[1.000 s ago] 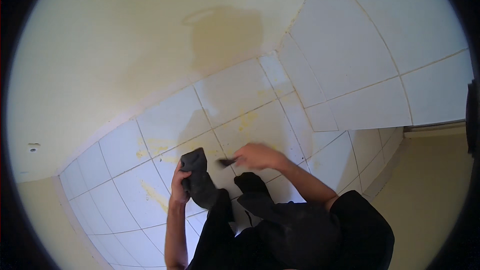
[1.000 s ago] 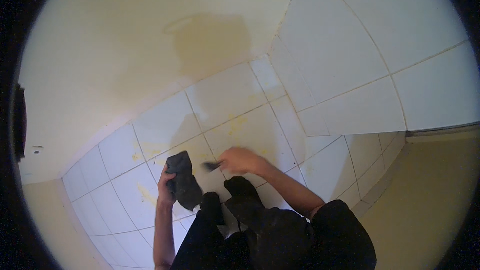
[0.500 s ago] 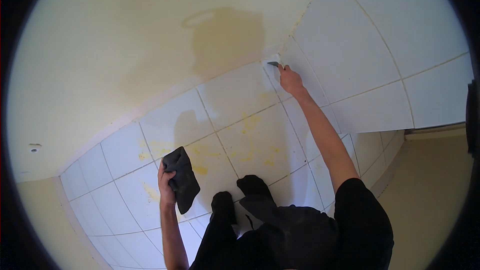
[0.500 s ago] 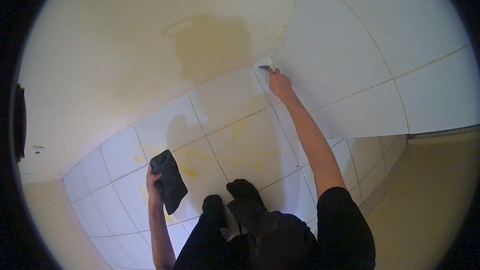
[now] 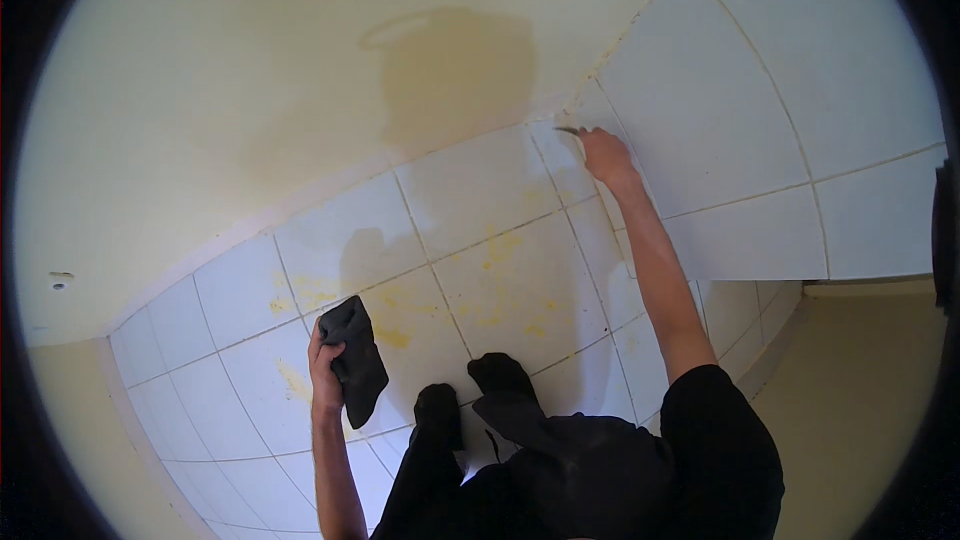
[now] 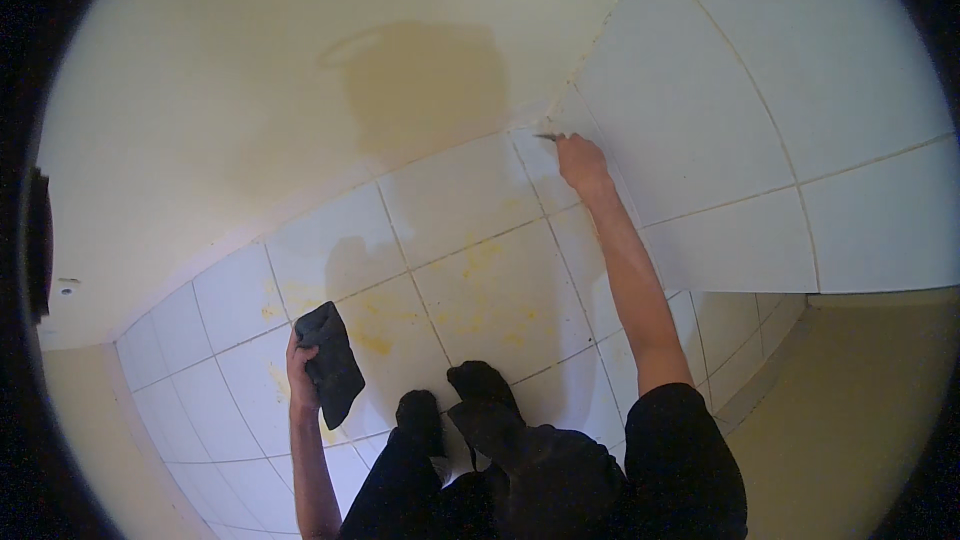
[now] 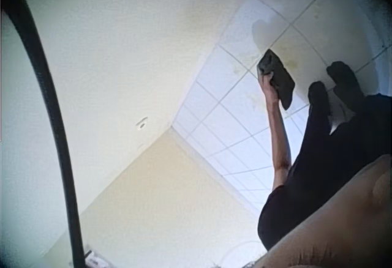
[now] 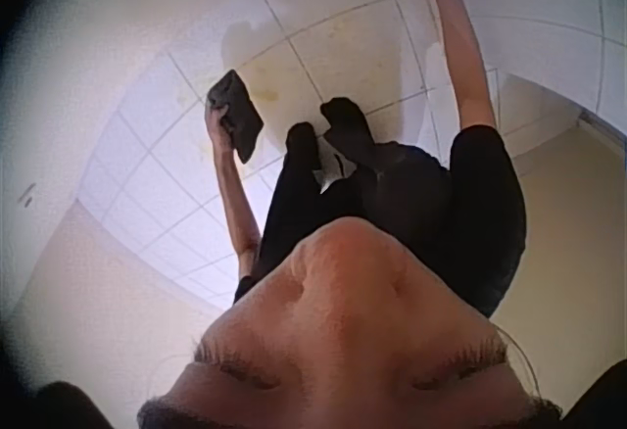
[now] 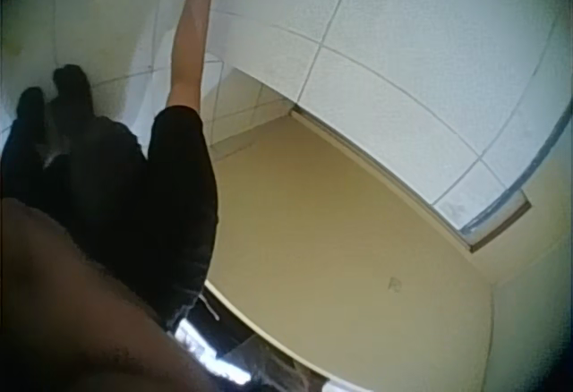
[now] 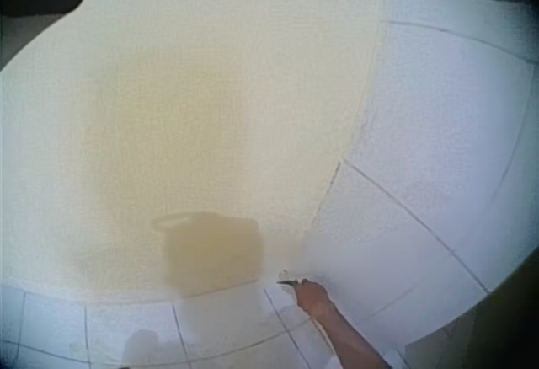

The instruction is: The person scrapes yellow residue from the tiled floor using a metal scraper while holding a cloth in the other hand.

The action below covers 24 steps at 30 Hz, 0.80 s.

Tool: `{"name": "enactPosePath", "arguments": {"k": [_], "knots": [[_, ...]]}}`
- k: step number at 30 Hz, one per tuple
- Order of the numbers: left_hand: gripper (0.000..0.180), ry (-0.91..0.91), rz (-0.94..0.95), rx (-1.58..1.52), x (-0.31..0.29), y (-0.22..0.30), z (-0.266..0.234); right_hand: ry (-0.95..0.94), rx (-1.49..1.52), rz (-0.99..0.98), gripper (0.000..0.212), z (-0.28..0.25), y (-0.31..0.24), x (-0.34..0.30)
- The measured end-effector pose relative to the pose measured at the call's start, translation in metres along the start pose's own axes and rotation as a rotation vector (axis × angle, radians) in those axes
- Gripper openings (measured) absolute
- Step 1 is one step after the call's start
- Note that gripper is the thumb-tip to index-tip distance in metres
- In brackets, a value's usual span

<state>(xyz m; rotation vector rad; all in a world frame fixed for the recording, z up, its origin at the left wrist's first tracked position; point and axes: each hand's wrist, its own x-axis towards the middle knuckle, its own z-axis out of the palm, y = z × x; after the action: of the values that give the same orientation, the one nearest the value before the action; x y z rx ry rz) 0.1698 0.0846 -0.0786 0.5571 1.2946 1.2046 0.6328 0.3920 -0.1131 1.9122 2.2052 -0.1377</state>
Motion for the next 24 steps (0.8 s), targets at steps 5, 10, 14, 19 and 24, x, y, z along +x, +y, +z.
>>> {"name": "enactPosePath", "arguments": {"k": [5,10,14,19,24], "knots": [[0.055,0.003,0.015,0.015,0.003,0.002,0.003,0.071,-0.040,-0.059,0.046,0.027,-0.009,0.031],[0.055,0.011,0.019,0.017,0.004,0.000,0.001,-0.181,-0.093,-0.042,0.032,0.019,-0.002,0.015],[0.053,0.022,0.001,0.011,-0.003,0.001,-0.006,-0.399,-0.274,-0.038,0.023,-0.032,-0.011,-0.034],[0.052,0.016,0.006,0.003,-0.003,-0.005,-0.005,0.066,-0.106,-0.112,0.026,-0.014,0.006,-0.026],[0.051,-0.003,0.018,0.028,-0.001,-0.001,0.002,0.211,-0.099,-0.121,0.042,0.041,0.004,0.019]]}}
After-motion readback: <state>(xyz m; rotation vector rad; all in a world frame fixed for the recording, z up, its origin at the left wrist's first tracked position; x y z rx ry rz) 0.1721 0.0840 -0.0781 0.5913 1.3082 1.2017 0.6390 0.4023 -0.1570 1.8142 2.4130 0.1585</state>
